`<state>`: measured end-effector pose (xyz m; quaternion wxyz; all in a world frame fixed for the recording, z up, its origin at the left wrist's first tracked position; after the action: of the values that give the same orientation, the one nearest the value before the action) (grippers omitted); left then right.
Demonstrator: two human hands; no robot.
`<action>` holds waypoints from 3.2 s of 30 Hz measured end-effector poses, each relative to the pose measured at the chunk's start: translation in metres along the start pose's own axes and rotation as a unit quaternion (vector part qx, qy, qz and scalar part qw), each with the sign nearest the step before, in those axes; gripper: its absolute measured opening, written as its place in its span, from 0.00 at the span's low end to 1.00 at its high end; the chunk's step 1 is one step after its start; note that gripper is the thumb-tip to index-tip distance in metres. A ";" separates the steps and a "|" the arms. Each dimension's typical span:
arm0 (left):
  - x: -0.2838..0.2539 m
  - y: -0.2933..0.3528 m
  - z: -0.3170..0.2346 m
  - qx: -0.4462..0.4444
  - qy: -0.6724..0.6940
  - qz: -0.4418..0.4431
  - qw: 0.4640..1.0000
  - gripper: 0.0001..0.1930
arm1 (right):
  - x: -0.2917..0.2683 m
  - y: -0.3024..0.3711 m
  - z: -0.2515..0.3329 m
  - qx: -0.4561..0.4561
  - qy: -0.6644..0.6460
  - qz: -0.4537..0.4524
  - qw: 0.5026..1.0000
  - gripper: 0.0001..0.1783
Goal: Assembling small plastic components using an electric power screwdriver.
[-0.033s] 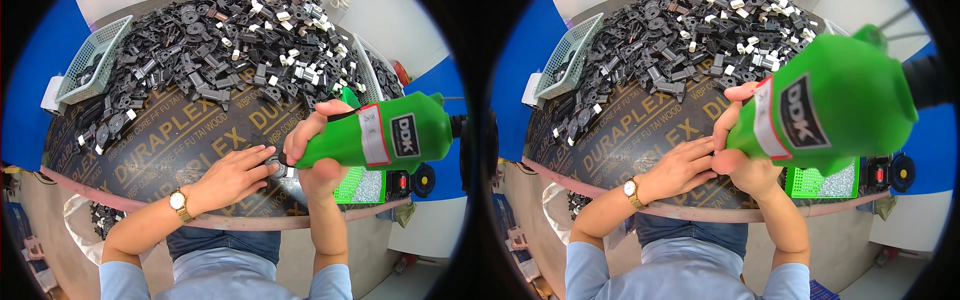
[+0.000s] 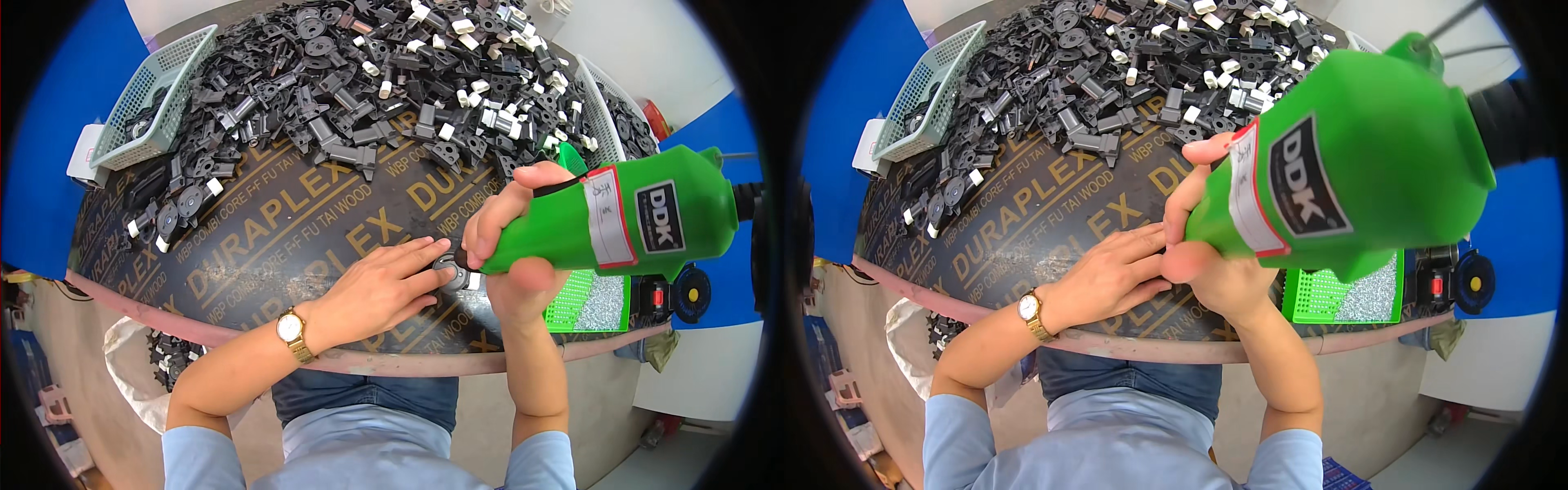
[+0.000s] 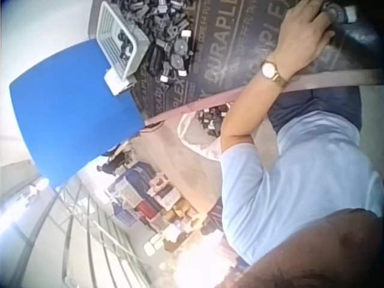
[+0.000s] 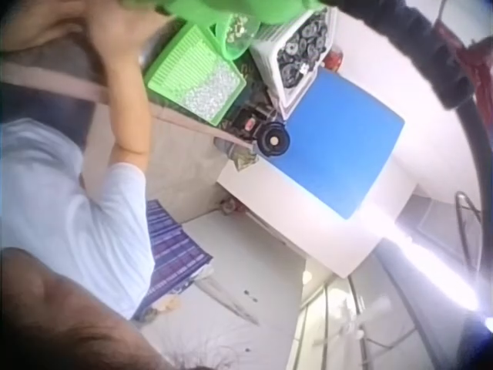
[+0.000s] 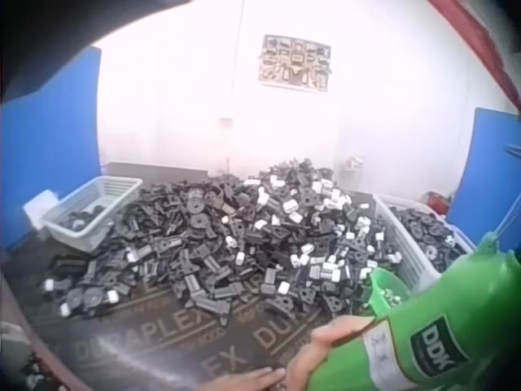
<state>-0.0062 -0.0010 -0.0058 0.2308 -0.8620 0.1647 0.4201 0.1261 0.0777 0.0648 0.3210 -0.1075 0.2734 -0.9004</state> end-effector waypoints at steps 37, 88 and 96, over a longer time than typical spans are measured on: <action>-0.007 -0.004 -0.003 0.011 -0.046 -0.064 0.997 0.13 | -0.149 0.036 0.017 -0.053 0.240 -0.183 0.952 0.43; -0.005 -0.003 0.000 -0.026 0.062 -0.093 0.993 0.27 | 0.019 0.008 0.002 0.011 0.127 -0.074 0.989 0.36; -0.001 -0.003 -0.010 -0.079 0.045 -0.043 0.995 0.27 | 0.007 0.007 0.022 0.035 0.013 -0.094 0.995 0.48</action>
<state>0.0011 -0.0035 0.0015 0.1727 -0.9016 0.1040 0.3826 0.1322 0.0592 0.0786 0.2345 -0.1101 0.2349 -0.9369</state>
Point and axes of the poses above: each hand's wrist, its own y-axis away from the middle knuckle, its own x-axis out of the palm, z = x × y, the point moved 1 cm from there along -y, towards the middle knuckle, and after that the axes turned 9 degrees about z, right-handed, at the moved point
